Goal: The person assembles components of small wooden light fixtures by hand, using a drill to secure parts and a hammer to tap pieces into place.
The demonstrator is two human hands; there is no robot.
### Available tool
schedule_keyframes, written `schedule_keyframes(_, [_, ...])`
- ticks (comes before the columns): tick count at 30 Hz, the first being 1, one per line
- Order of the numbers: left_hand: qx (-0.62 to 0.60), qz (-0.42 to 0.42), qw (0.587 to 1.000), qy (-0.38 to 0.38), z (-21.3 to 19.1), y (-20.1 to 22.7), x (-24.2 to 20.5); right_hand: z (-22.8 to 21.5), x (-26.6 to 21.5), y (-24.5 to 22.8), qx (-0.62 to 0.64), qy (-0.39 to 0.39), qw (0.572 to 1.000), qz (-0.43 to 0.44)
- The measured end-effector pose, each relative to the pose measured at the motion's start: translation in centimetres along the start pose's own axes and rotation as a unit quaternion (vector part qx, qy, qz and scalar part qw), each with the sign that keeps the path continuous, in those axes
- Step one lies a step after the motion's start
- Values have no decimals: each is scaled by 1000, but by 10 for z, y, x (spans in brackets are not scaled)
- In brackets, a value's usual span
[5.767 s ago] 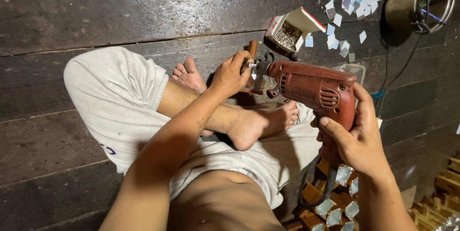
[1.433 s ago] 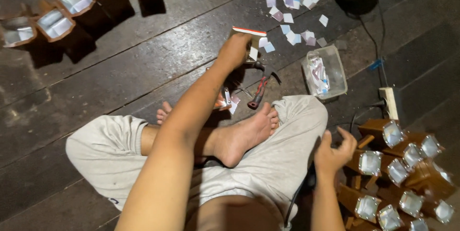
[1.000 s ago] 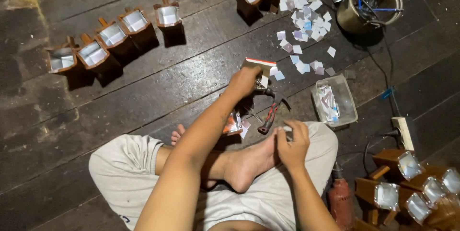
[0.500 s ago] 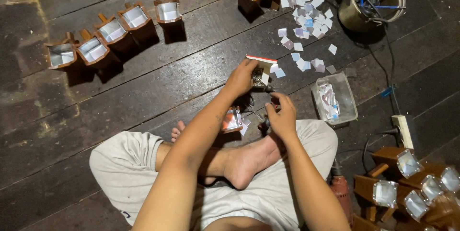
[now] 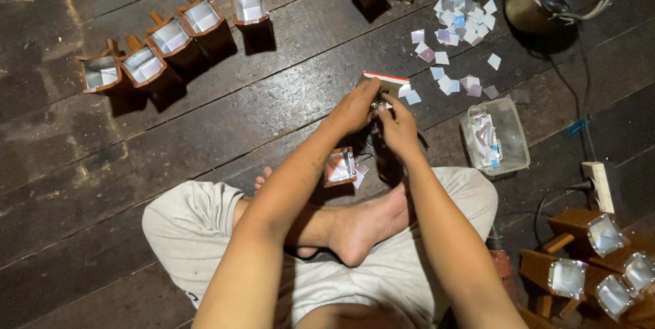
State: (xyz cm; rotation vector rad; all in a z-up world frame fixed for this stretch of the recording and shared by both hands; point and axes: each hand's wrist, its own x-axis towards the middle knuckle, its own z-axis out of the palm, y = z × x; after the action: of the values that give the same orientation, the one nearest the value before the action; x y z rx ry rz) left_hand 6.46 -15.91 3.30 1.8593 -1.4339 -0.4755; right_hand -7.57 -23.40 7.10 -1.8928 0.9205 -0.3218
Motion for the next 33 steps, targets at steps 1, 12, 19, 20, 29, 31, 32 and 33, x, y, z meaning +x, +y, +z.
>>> schedule_keyframes(1, [-1, -2, 1000, -1, -1, 0, -1, 4, 10, 19, 0, -2, 1000, 1])
schedule_keyframes(12, [-28, 73, 997, 13, -12, 5, -3, 19, 45, 75, 204, -7, 973, 105])
schedule_keyframes(19, [-9, 34, 995, 94, -24, -10, -29, -3, 28, 54, 265, -21, 959, 99])
schedule_keyframes(20, [-29, -14, 993, 111, -26, -14, -43, -6, 26, 48, 219, -19, 972, 89])
schedule_keyframes(29, [-141, -204, 956, 158, -21, 24, -165, 17, 99, 79, 103, -22, 992, 64])
schedule_keyframes(31, [-157, -222, 946, 177, 11, 5, -174, 18, 102, 87, 99, -28, 993, 65])
schedule_keyframes(32, [-151, -211, 942, 213, 24, -4, -174, 17, 102, 91, 85, -28, 995, 52])
schedule_keyframes(33, [-145, -200, 936, 249, 37, -13, -173, 15, 103, 94, 70, -28, 996, 40])
